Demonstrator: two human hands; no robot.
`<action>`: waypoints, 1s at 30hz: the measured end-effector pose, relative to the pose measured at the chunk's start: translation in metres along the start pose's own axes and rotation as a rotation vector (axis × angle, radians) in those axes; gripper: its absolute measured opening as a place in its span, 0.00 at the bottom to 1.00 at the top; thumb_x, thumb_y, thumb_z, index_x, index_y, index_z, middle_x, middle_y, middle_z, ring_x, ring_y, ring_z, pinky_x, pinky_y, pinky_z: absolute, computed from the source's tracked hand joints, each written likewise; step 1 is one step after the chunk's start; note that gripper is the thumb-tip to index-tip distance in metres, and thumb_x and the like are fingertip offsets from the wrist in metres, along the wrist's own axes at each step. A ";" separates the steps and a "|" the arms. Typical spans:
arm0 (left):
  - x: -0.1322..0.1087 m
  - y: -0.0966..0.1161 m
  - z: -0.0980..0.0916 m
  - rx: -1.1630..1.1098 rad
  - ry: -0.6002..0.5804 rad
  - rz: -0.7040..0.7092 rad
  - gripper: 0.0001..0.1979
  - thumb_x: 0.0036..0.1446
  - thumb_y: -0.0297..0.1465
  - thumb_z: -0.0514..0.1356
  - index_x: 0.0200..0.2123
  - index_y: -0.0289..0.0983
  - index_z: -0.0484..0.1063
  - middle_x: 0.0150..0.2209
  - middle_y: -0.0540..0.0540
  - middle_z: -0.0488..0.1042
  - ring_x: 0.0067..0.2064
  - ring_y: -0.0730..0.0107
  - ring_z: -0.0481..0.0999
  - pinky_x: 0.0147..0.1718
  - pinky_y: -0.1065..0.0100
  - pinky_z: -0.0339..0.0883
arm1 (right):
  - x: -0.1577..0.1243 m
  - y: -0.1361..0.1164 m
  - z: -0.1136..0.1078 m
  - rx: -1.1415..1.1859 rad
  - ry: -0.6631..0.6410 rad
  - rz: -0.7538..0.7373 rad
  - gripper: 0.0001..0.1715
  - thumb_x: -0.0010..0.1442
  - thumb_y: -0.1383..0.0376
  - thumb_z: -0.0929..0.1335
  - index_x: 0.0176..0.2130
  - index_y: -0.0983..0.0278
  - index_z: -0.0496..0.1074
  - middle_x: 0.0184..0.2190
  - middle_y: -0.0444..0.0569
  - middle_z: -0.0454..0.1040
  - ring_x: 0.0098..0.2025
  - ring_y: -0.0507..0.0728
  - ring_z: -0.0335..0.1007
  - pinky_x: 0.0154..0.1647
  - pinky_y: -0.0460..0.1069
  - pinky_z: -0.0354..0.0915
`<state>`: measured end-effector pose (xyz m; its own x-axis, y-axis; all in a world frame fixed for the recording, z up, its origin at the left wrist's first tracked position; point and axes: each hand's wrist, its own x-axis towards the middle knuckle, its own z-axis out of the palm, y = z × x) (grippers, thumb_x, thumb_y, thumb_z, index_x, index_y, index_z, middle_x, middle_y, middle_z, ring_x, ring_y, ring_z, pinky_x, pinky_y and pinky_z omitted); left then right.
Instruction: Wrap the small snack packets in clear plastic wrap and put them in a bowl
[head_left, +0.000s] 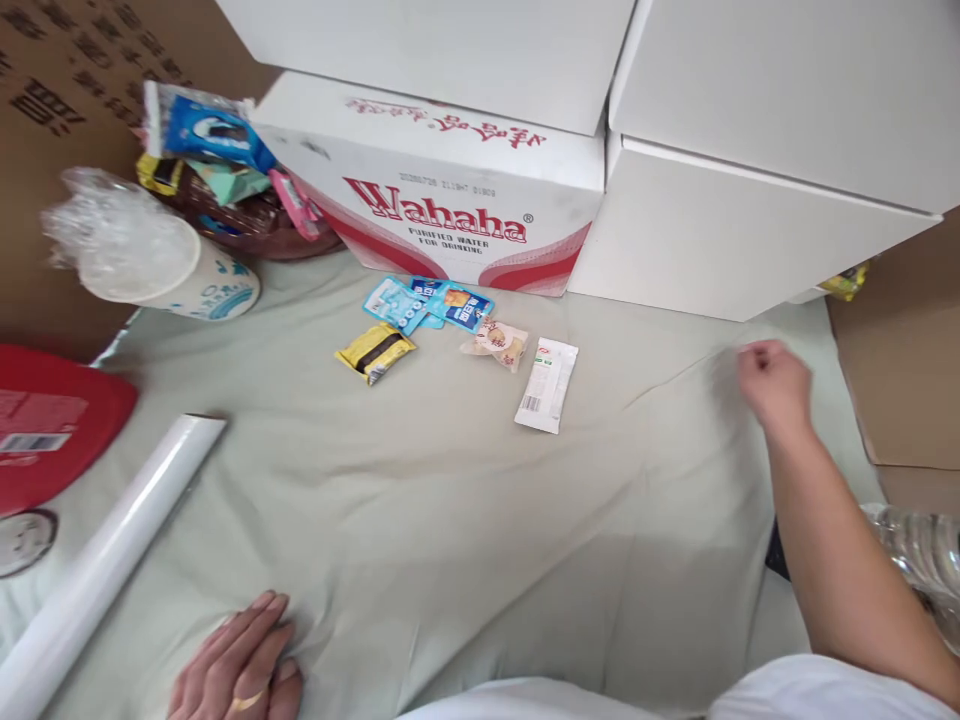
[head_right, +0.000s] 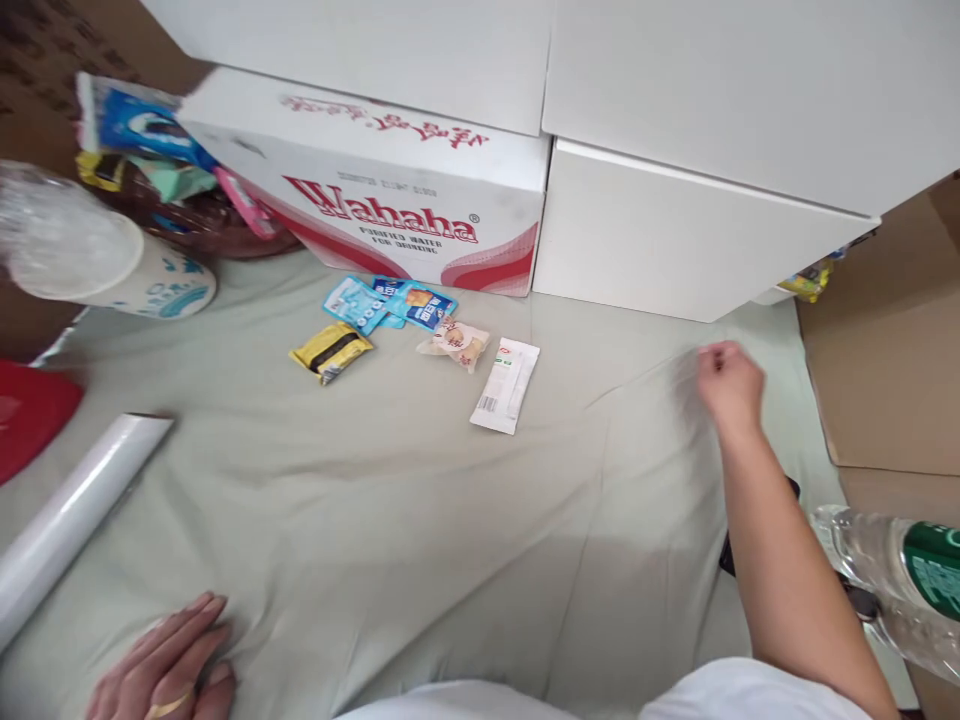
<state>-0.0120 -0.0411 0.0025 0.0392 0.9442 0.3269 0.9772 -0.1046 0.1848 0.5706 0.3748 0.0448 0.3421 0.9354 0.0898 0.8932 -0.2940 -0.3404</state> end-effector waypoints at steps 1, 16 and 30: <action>-0.001 -0.003 0.000 -0.002 -0.020 0.038 0.44 0.56 0.30 0.60 0.74 0.56 0.54 0.67 0.48 0.71 0.51 0.42 0.83 0.50 0.40 0.78 | -0.026 -0.012 0.003 0.100 -0.152 -0.041 0.16 0.65 0.58 0.64 0.43 0.65 0.76 0.32 0.53 0.75 0.35 0.59 0.70 0.42 0.54 0.64; 0.103 -0.049 -0.057 -0.152 -0.137 0.146 0.10 0.68 0.30 0.54 0.43 0.39 0.76 0.53 0.39 0.79 0.59 0.55 0.75 0.59 0.53 0.71 | -0.152 -0.209 0.067 0.076 -0.220 -0.564 0.29 0.66 0.56 0.66 0.60 0.70 0.71 0.58 0.68 0.67 0.57 0.70 0.64 0.63 0.66 0.62; 0.332 -0.106 -0.001 -0.027 -0.066 -0.497 0.19 0.71 0.19 0.48 0.62 0.25 0.65 0.64 0.29 0.61 0.61 0.53 0.68 0.51 0.56 0.70 | -0.345 0.013 -0.040 0.196 -0.103 -0.164 0.23 0.57 0.43 0.66 0.41 0.53 0.80 0.46 0.54 0.79 0.38 0.69 0.81 0.40 0.67 0.79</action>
<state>-0.1029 0.2831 0.0919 -0.4158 0.8995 0.1340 0.8752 0.3558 0.3277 0.4754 0.0401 0.0471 0.1574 0.9853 0.0664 0.8571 -0.1028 -0.5048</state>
